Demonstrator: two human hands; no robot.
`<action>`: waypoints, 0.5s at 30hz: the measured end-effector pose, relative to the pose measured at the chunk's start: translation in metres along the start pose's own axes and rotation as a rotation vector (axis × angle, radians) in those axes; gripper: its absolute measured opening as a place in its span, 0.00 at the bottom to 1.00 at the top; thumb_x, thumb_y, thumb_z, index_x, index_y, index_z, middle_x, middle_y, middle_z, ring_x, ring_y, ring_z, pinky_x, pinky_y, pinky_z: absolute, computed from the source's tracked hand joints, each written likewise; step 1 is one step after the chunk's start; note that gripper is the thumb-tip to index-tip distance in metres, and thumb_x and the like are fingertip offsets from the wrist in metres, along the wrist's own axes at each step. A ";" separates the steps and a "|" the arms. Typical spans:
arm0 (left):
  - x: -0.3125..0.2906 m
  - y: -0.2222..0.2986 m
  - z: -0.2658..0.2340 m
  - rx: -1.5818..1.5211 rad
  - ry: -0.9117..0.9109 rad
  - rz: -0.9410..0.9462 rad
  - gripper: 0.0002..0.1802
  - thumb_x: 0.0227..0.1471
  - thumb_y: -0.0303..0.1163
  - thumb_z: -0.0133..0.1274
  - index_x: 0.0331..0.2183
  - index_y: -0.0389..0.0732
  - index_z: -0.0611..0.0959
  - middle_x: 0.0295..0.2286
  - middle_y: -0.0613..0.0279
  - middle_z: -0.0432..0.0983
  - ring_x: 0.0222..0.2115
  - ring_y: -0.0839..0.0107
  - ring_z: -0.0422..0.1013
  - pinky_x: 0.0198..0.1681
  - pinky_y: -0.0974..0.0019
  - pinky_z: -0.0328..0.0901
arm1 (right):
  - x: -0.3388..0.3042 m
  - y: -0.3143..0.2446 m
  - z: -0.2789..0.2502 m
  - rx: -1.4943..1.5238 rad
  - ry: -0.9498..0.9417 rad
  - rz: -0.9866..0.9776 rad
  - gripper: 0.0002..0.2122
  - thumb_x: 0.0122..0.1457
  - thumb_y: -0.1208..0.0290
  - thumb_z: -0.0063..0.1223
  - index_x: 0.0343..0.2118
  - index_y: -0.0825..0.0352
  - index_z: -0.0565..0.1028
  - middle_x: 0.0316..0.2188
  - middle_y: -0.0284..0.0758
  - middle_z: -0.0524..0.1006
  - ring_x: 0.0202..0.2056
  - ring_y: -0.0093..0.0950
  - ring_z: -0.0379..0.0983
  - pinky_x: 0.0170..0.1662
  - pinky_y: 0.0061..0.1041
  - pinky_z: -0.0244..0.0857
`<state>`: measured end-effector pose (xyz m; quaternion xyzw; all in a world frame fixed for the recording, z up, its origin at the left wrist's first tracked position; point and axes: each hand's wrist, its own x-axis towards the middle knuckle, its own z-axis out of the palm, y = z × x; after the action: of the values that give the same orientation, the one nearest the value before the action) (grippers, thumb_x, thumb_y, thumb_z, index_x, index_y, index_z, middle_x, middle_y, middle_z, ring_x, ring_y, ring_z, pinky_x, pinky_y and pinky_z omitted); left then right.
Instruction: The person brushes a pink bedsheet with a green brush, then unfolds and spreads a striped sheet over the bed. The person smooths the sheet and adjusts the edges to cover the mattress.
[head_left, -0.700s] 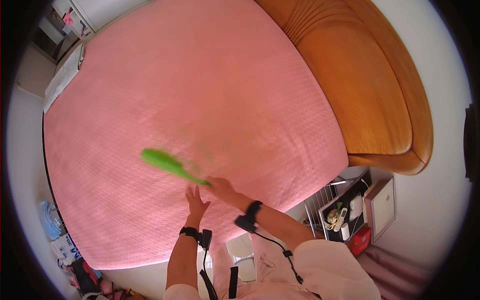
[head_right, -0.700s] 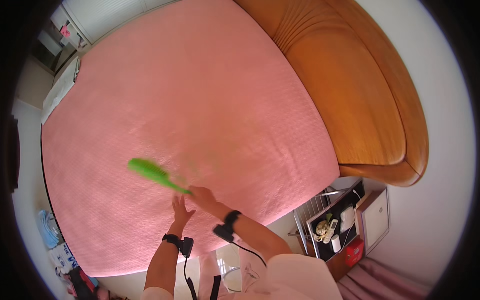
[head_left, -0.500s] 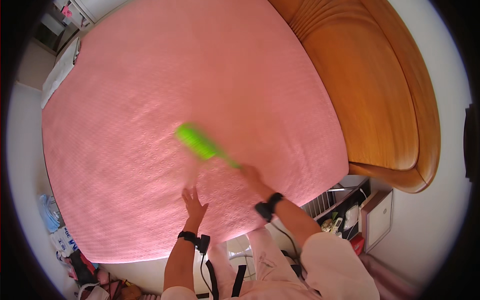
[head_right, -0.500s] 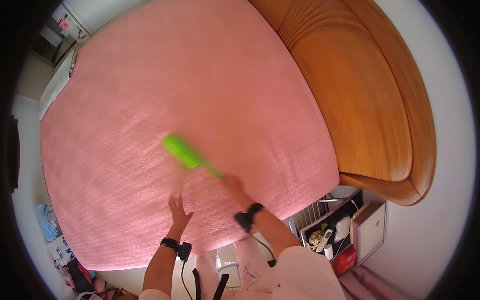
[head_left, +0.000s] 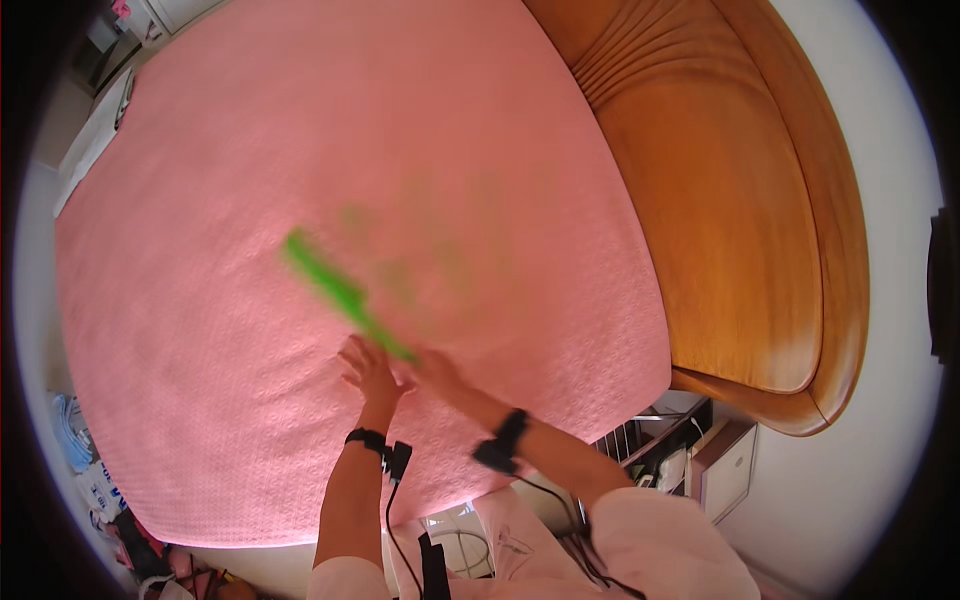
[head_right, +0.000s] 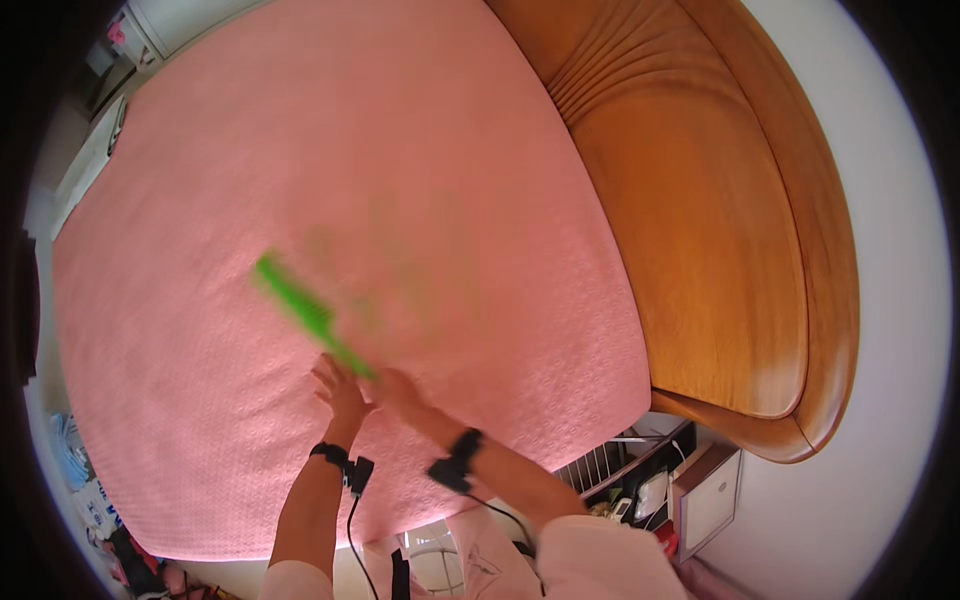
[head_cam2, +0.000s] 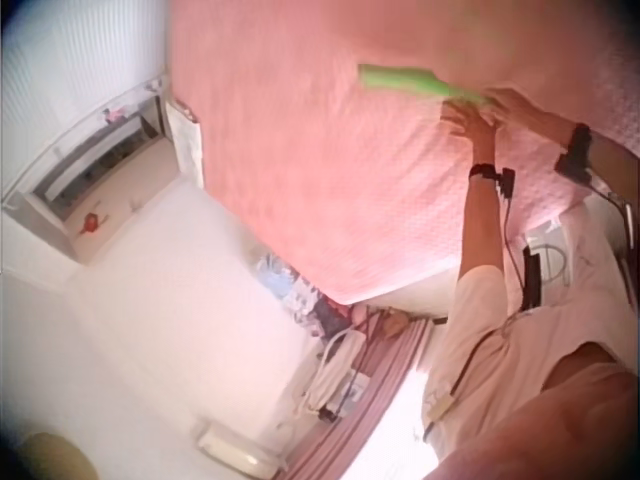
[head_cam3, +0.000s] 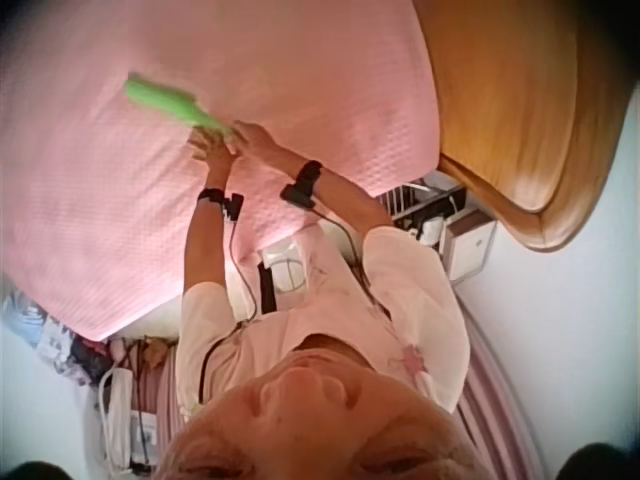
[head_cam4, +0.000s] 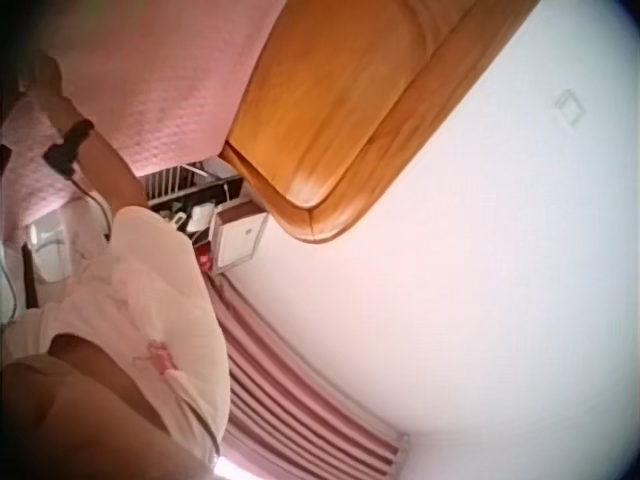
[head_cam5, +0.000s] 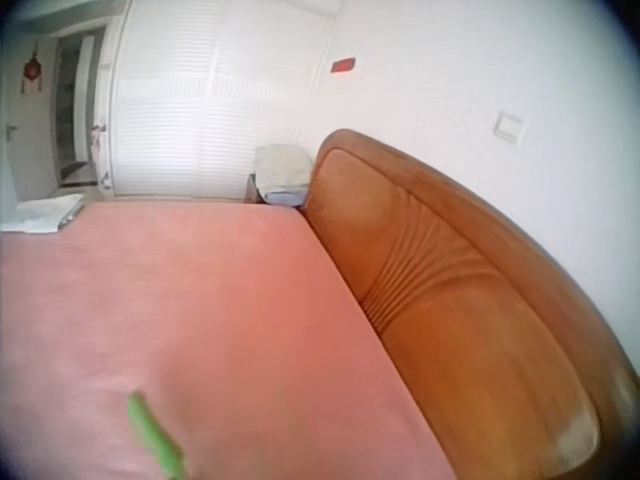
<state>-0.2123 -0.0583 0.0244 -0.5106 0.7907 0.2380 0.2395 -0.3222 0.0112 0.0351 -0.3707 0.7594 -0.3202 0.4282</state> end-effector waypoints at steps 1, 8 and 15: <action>0.011 0.007 0.012 0.180 0.528 0.003 0.63 0.21 0.49 0.64 0.56 0.51 0.44 0.56 0.48 0.26 0.53 0.34 0.26 0.44 0.27 0.42 | 0.014 -0.026 0.016 0.070 -0.062 -0.231 0.17 0.53 0.58 0.43 0.41 0.63 0.68 0.33 0.45 0.72 0.34 0.41 0.69 0.38 0.37 0.62; 0.008 0.010 0.001 0.131 -0.047 -0.033 0.71 0.17 0.59 0.62 0.56 0.46 0.38 0.55 0.44 0.23 0.53 0.34 0.25 0.46 0.29 0.42 | 0.076 0.015 -0.065 -0.093 0.241 -0.209 0.08 0.54 0.66 0.42 0.29 0.66 0.69 0.21 0.42 0.71 0.21 0.34 0.69 0.24 0.32 0.62; 0.004 0.024 -0.030 0.145 -0.084 -0.090 0.73 0.16 0.59 0.63 0.56 0.47 0.36 0.55 0.45 0.21 0.53 0.34 0.23 0.47 0.30 0.40 | -0.022 0.092 -0.191 0.687 1.001 0.373 0.05 0.54 0.72 0.42 0.22 0.63 0.65 0.12 0.24 0.60 0.13 0.15 0.55 0.14 0.17 0.49</action>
<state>-0.2403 -0.0710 0.0487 -0.5164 0.7714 0.1906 0.3192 -0.5104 0.1100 0.0520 0.1209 0.7734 -0.6002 0.1644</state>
